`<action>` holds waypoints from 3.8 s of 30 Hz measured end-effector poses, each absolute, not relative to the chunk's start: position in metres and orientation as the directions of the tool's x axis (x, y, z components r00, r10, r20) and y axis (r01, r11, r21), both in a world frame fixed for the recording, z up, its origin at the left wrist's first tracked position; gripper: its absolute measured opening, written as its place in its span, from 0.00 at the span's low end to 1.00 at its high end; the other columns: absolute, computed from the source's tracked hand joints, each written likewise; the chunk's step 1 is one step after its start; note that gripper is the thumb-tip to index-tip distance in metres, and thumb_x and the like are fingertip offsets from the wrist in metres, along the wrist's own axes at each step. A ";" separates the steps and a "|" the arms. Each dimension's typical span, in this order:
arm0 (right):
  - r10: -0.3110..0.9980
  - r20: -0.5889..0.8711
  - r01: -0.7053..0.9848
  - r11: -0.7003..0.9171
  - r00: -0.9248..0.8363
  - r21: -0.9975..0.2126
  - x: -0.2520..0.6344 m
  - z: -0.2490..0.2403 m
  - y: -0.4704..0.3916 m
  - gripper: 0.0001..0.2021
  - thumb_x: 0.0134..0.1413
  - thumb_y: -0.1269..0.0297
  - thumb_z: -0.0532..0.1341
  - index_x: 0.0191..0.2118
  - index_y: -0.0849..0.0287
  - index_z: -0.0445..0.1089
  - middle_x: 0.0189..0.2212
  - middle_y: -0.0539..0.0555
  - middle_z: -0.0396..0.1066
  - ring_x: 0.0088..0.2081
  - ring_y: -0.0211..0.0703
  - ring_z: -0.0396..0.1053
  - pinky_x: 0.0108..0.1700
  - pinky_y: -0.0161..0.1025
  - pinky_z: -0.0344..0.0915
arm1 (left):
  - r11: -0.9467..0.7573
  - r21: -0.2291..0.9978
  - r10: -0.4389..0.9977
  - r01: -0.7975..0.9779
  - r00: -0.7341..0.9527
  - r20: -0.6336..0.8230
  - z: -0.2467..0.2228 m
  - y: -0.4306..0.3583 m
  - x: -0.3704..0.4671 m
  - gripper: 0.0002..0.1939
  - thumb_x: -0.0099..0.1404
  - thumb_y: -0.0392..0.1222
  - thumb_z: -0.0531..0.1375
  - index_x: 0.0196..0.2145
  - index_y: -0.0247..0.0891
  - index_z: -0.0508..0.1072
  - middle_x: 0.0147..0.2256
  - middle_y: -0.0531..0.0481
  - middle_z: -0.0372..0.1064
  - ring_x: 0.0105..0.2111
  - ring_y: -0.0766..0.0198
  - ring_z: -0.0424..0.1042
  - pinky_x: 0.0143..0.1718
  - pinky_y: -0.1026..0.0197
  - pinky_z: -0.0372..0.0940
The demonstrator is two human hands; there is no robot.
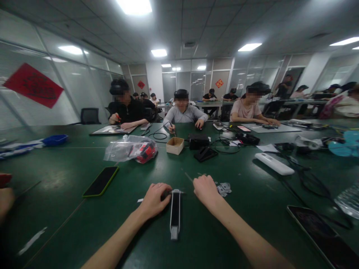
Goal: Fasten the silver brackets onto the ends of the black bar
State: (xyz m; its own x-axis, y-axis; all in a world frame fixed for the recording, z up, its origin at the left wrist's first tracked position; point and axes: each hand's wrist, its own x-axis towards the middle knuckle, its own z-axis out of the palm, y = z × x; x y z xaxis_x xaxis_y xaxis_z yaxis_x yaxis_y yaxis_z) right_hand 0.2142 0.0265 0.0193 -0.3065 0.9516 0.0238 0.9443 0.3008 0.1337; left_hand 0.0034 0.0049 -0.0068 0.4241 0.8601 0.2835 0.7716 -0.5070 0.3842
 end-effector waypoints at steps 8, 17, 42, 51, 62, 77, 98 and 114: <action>0.932 0.245 0.963 0.261 -0.268 0.060 0.220 0.001 0.023 0.10 0.54 0.71 0.52 0.31 0.65 0.70 0.33 0.64 0.71 0.37 0.50 0.67 0.37 0.42 0.60 | -0.504 0.381 0.862 0.775 0.425 0.274 -0.005 0.004 0.004 0.08 0.61 0.37 0.54 0.38 0.40 0.69 0.37 0.50 0.71 0.40 0.60 0.68 0.41 0.57 0.54; 0.939 0.175 0.854 0.342 -0.296 -0.392 0.208 0.004 0.004 0.09 0.54 0.69 0.52 0.34 0.60 0.70 0.32 0.54 0.71 0.35 0.42 0.67 0.36 0.37 0.63 | -0.508 0.385 0.860 0.770 0.432 0.272 -0.004 0.004 0.004 0.07 0.63 0.38 0.53 0.38 0.41 0.70 0.36 0.50 0.71 0.39 0.61 0.67 0.40 0.58 0.54; 0.887 0.229 0.717 0.459 -0.401 -0.525 0.215 -0.007 0.004 0.10 0.58 0.66 0.53 0.42 0.60 0.70 0.37 0.55 0.71 0.40 0.42 0.67 0.42 0.40 0.64 | -0.511 0.372 0.858 0.775 0.436 0.271 -0.005 0.007 0.004 0.08 0.64 0.40 0.52 0.37 0.41 0.70 0.36 0.50 0.72 0.38 0.60 0.67 0.40 0.58 0.54; 0.883 0.231 0.711 0.467 -0.409 -0.526 0.215 -0.006 0.003 0.08 0.57 0.67 0.56 0.40 0.59 0.69 0.36 0.53 0.70 0.39 0.41 0.66 0.42 0.39 0.64 | -0.521 0.376 0.852 0.766 0.442 0.282 -0.007 0.006 0.003 0.07 0.64 0.40 0.53 0.36 0.41 0.70 0.36 0.51 0.71 0.38 0.61 0.67 0.39 0.58 0.54; 0.892 0.211 0.725 0.449 -0.400 -0.522 0.215 -0.006 0.003 0.10 0.57 0.64 0.56 0.41 0.59 0.70 0.38 0.55 0.71 0.40 0.42 0.67 0.44 0.40 0.65 | -0.526 0.372 0.849 0.765 0.443 0.288 -0.009 0.007 0.002 0.07 0.65 0.40 0.52 0.37 0.41 0.70 0.36 0.51 0.71 0.38 0.61 0.67 0.39 0.58 0.54; 0.885 0.262 0.692 0.464 -0.385 -0.553 0.212 -0.012 0.005 0.08 0.56 0.66 0.58 0.40 0.58 0.71 0.37 0.54 0.72 0.40 0.43 0.68 0.43 0.41 0.66 | -0.538 0.366 0.840 0.759 0.447 0.308 -0.012 0.009 0.002 0.07 0.65 0.40 0.53 0.37 0.41 0.70 0.36 0.52 0.71 0.38 0.61 0.67 0.38 0.59 0.54; 0.845 0.343 0.657 0.535 -0.411 -0.532 0.210 -0.020 0.010 0.08 0.56 0.64 0.57 0.39 0.59 0.70 0.35 0.55 0.71 0.37 0.42 0.67 0.41 0.42 0.66 | -0.525 0.348 0.848 0.777 0.442 0.293 -0.011 0.009 0.003 0.07 0.64 0.41 0.53 0.37 0.41 0.71 0.36 0.51 0.71 0.38 0.61 0.68 0.39 0.58 0.54; 0.848 0.324 0.646 0.529 -0.419 -0.550 0.209 -0.017 0.009 0.08 0.56 0.64 0.57 0.40 0.60 0.70 0.37 0.55 0.71 0.39 0.42 0.67 0.43 0.41 0.65 | -0.526 0.349 0.848 0.776 0.443 0.292 -0.010 0.009 0.004 0.07 0.65 0.41 0.53 0.37 0.41 0.70 0.36 0.52 0.71 0.38 0.62 0.68 0.39 0.58 0.54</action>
State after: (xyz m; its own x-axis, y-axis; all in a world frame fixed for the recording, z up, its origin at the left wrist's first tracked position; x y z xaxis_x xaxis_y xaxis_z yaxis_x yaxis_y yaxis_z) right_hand 0.2089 0.0088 -0.0171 -0.4187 0.8483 0.3243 0.6460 0.5292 -0.5502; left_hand 0.0040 0.0089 -0.0100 0.4432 0.8476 0.2917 0.7759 -0.5257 0.3486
